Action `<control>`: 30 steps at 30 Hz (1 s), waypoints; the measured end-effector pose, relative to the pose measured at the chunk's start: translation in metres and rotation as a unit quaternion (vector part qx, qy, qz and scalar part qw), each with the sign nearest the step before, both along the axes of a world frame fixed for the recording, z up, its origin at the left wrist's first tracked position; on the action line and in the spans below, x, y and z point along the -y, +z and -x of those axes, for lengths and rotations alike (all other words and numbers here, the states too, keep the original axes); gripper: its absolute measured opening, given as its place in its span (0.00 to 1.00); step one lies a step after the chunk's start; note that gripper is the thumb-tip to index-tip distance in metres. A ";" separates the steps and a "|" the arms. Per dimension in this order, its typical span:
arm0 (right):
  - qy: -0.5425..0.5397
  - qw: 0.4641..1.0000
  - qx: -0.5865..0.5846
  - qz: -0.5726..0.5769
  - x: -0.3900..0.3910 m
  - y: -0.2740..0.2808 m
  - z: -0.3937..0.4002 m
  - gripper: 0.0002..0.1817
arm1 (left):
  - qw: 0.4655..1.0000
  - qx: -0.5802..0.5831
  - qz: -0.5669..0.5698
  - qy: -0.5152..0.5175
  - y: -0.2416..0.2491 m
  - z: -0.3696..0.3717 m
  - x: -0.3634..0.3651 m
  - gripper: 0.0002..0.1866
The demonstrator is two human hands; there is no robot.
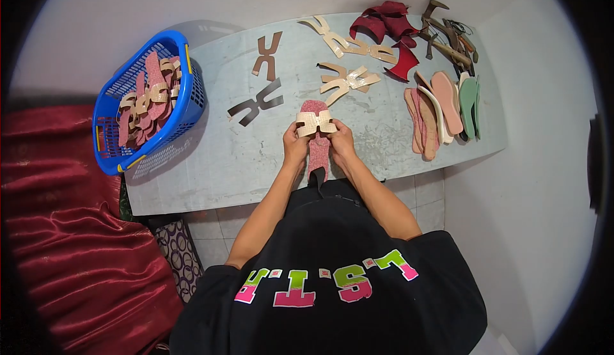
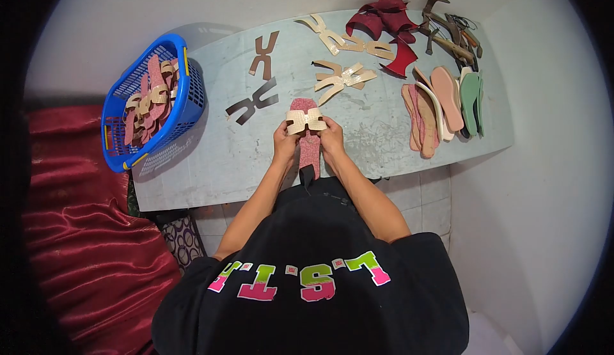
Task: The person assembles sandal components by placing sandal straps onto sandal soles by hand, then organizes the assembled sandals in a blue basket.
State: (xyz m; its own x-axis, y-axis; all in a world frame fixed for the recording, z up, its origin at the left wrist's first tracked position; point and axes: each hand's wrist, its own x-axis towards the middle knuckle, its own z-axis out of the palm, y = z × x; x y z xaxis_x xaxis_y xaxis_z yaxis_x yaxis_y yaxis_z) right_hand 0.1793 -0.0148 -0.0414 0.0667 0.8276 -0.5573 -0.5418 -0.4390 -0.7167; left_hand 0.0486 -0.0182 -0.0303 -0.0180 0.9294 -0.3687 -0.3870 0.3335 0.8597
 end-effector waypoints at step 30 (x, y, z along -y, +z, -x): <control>0.050 0.993 0.110 0.014 0.006 -0.011 -0.004 0.11 | 0.972 -0.224 -0.049 -0.057 -0.011 0.016 -0.006 0.08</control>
